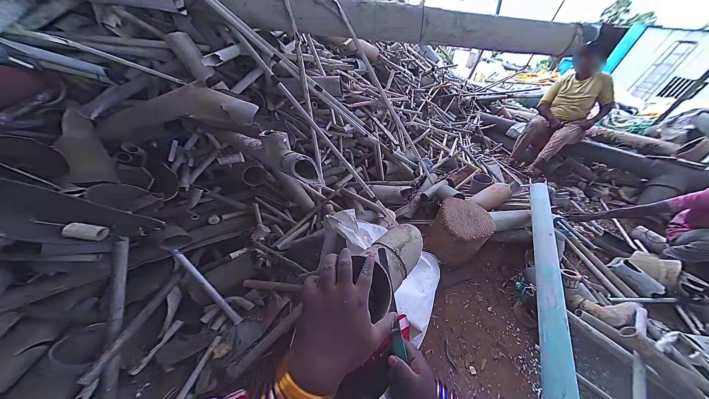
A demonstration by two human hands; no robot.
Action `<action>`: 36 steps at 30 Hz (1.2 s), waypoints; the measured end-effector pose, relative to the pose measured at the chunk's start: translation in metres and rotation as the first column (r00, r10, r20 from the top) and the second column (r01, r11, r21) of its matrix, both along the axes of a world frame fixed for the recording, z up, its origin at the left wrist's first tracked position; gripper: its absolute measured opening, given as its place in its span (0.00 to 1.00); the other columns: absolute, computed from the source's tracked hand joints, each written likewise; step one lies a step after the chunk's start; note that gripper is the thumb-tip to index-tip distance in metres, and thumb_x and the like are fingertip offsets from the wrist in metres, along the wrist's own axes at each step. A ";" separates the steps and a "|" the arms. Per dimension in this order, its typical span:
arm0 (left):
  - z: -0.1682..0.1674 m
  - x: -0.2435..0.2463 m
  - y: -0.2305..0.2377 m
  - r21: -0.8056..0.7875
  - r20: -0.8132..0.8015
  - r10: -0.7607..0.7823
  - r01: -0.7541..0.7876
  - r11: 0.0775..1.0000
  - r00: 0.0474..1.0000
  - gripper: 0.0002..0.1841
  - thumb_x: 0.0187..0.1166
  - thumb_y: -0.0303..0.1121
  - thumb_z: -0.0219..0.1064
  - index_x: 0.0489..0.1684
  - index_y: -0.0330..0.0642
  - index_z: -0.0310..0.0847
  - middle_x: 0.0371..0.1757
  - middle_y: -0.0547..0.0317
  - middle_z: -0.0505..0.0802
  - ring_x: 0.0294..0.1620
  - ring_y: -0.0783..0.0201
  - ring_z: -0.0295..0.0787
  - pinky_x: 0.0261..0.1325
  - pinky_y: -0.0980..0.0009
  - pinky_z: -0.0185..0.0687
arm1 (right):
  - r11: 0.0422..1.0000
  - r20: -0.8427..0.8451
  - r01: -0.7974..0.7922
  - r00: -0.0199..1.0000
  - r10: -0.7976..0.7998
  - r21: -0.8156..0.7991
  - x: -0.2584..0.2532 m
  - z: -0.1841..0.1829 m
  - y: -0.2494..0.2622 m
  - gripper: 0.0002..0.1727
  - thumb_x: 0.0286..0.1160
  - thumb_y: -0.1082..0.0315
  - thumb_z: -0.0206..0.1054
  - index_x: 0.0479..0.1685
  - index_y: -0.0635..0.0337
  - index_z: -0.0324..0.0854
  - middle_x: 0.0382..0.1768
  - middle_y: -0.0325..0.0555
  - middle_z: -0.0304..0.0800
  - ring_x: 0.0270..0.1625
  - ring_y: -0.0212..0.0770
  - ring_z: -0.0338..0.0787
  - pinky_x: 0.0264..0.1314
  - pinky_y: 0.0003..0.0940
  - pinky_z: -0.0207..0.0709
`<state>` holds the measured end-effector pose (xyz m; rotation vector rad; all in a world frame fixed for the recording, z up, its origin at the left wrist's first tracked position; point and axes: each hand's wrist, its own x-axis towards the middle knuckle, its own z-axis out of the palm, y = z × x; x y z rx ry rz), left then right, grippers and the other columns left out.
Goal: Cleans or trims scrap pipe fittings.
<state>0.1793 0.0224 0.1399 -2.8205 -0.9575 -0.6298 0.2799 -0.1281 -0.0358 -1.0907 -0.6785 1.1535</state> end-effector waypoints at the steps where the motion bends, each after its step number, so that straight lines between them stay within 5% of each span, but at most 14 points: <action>1: -0.002 0.002 -0.001 0.035 0.022 -0.014 0.014 0.999 1.000 0.56 0.42 0.75 0.72 0.77 0.47 0.81 0.73 0.28 0.83 0.72 0.26 0.79 0.54 0.33 0.78 | 1.000 0.018 0.006 1.000 -0.006 0.004 0.002 0.001 0.000 0.09 0.83 0.61 0.60 0.53 0.53 0.73 0.17 0.24 0.77 0.14 0.20 0.72 0.18 0.18 0.69; 19: -0.008 0.002 -0.010 0.097 0.047 -0.046 0.042 0.994 0.998 0.57 0.39 0.76 0.71 0.75 0.48 0.83 0.72 0.30 0.85 0.71 0.29 0.81 0.54 0.34 0.78 | 1.000 0.020 0.015 1.000 -0.015 -0.001 0.004 0.002 -0.003 0.09 0.82 0.61 0.60 0.53 0.53 0.73 0.18 0.24 0.78 0.15 0.20 0.73 0.19 0.19 0.69; 25: 0.003 -0.002 0.000 -0.054 -0.032 -0.038 0.036 0.998 0.999 0.56 0.45 0.74 0.75 0.82 0.51 0.77 0.78 0.30 0.79 0.78 0.27 0.74 0.61 0.32 0.74 | 1.000 0.006 0.001 1.000 -0.001 -0.008 0.004 -0.003 0.000 0.08 0.81 0.62 0.60 0.51 0.53 0.73 0.16 0.24 0.76 0.14 0.21 0.73 0.19 0.19 0.70; 30: 0.023 -0.012 0.025 -0.281 -0.174 -0.017 -0.033 0.959 0.985 0.55 0.57 0.74 0.71 0.90 0.57 0.65 0.87 0.33 0.69 0.87 0.30 0.61 0.70 0.33 0.68 | 0.982 0.300 0.023 0.953 0.035 -0.188 0.026 0.024 0.009 0.16 0.78 0.61 0.63 0.57 0.62 0.75 0.24 0.28 0.78 0.22 0.22 0.77 0.28 0.22 0.75; 33: 0.031 -0.019 0.046 -0.427 -0.201 0.001 -0.089 0.900 0.980 0.54 0.63 0.73 0.69 0.93 0.58 0.59 0.89 0.33 0.64 0.88 0.31 0.57 0.74 0.33 0.64 | 0.954 0.436 0.258 0.884 -0.169 -0.152 0.049 0.043 0.022 0.22 0.77 0.62 0.61 0.64 0.68 0.70 0.20 0.32 0.76 0.15 0.23 0.74 0.20 0.22 0.73; 36: 0.028 -0.025 0.061 -0.503 -0.191 0.028 -0.123 0.855 0.981 0.52 0.67 0.72 0.67 0.94 0.59 0.56 0.90 0.35 0.62 0.89 0.33 0.56 0.77 0.34 0.63 | 0.897 0.708 0.433 0.661 -0.250 -0.087 0.067 0.056 0.029 0.27 0.85 0.62 0.53 0.74 0.76 0.63 0.26 0.44 0.79 0.18 0.33 0.76 0.23 0.32 0.76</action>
